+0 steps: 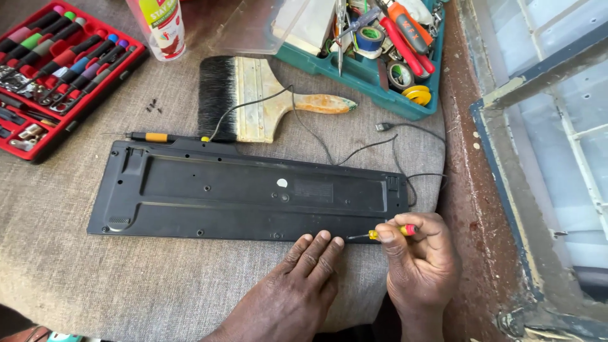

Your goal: A person disassembles a computer keyboard by removing screws from the back panel using a screwdriver.

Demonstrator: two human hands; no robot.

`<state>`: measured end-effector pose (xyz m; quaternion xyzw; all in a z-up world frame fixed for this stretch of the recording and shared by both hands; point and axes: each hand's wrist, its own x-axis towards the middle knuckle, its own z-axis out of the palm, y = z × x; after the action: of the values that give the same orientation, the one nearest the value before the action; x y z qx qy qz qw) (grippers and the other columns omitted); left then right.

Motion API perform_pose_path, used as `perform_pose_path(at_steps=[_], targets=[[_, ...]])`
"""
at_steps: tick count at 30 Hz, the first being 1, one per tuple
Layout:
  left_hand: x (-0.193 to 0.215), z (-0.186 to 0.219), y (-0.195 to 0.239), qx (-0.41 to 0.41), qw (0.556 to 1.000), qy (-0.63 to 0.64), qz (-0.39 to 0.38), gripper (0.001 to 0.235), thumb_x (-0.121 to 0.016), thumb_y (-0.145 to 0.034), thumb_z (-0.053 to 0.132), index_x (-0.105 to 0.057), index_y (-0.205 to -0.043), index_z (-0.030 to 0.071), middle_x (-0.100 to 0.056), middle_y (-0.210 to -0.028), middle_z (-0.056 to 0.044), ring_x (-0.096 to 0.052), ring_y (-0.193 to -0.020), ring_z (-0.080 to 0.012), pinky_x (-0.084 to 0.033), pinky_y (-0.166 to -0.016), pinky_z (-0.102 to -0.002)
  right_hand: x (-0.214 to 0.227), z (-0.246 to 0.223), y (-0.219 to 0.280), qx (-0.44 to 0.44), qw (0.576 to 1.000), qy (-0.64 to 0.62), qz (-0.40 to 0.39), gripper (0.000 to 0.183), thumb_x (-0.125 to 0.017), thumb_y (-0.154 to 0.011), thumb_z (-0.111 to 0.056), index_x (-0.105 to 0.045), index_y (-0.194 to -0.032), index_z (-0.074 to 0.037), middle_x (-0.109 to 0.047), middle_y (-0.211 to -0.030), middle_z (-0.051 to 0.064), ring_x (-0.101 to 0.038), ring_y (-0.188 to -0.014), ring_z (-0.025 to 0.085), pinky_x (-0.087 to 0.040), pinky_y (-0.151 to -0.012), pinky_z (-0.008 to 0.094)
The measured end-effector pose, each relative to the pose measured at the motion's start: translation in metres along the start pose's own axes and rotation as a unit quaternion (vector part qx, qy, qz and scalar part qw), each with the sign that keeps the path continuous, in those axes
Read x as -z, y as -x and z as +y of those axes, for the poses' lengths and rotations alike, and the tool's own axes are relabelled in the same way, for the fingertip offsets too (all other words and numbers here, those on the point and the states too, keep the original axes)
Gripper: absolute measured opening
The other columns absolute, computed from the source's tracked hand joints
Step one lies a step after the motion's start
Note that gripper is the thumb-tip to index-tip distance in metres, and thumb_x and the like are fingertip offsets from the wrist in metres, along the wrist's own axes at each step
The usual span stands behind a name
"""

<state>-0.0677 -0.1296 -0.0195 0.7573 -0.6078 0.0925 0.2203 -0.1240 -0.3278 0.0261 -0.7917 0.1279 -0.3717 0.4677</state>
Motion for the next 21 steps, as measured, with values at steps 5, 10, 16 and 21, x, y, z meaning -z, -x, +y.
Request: perform_pose_path(at_steps=[5, 10, 16, 21], targets=[[0.0, 0.0, 0.001, -0.003, 1.0, -0.008, -0.018, 0.042, -0.046, -0.1, 0.017, -0.068, -0.131, -0.002, -0.045, -0.165, -0.032, -0.038, -0.155, -0.0507, -0.029, -0.128, -0.059, 0.0, 0.002, 0.002, -0.024, 1.0, -0.003, 0.009, 0.025, -0.079, -0.093, -0.001, -0.062, -0.111, -0.003, -0.067, -0.1, 0.011, -0.074, -0.087, 0.014, -0.066, -0.081, 0.024], [0.002, -0.001, 0.0, 0.004, 1.0, 0.009, -0.02, 0.041, -0.045, -0.101, 0.016, -0.069, -0.128, -0.004, -0.043, -0.166, -0.033, -0.039, -0.155, -0.0498, -0.029, -0.128, -0.058, 0.0, -0.001, 0.001, -0.017, 1.0, 0.003, -0.001, 0.024, -0.078, -0.095, -0.001, -0.062, -0.111, -0.003, -0.066, -0.1, 0.01, -0.074, -0.088, 0.015, -0.067, -0.081, 0.024], [-0.003, -0.001, 0.0, 0.004, 1.0, 0.021, -0.006, 0.039, -0.048, -0.098, 0.015, -0.071, -0.123, -0.004, -0.046, -0.164, -0.032, -0.041, -0.153, -0.0501, -0.03, -0.128, -0.059, 0.003, -0.015, -0.006, 0.046, 0.996, 0.048, -0.06, 0.02, -0.073, -0.099, -0.007, -0.062, -0.115, -0.004, -0.068, -0.105, 0.012, -0.076, -0.088, 0.017, -0.068, -0.081, 0.026], [-0.002, -0.001, -0.001, 0.009, 0.999, 0.036, -0.001, 0.038, -0.048, -0.099, 0.015, -0.071, -0.123, -0.004, -0.046, -0.163, -0.032, -0.041, -0.153, -0.0493, -0.029, -0.128, -0.059, 0.004, -0.02, -0.012, 0.1, 0.985, 0.102, -0.094, 0.019, -0.07, -0.101, -0.012, -0.065, -0.117, -0.004, -0.071, -0.108, 0.012, -0.08, -0.093, 0.02, -0.071, -0.083, 0.029]])
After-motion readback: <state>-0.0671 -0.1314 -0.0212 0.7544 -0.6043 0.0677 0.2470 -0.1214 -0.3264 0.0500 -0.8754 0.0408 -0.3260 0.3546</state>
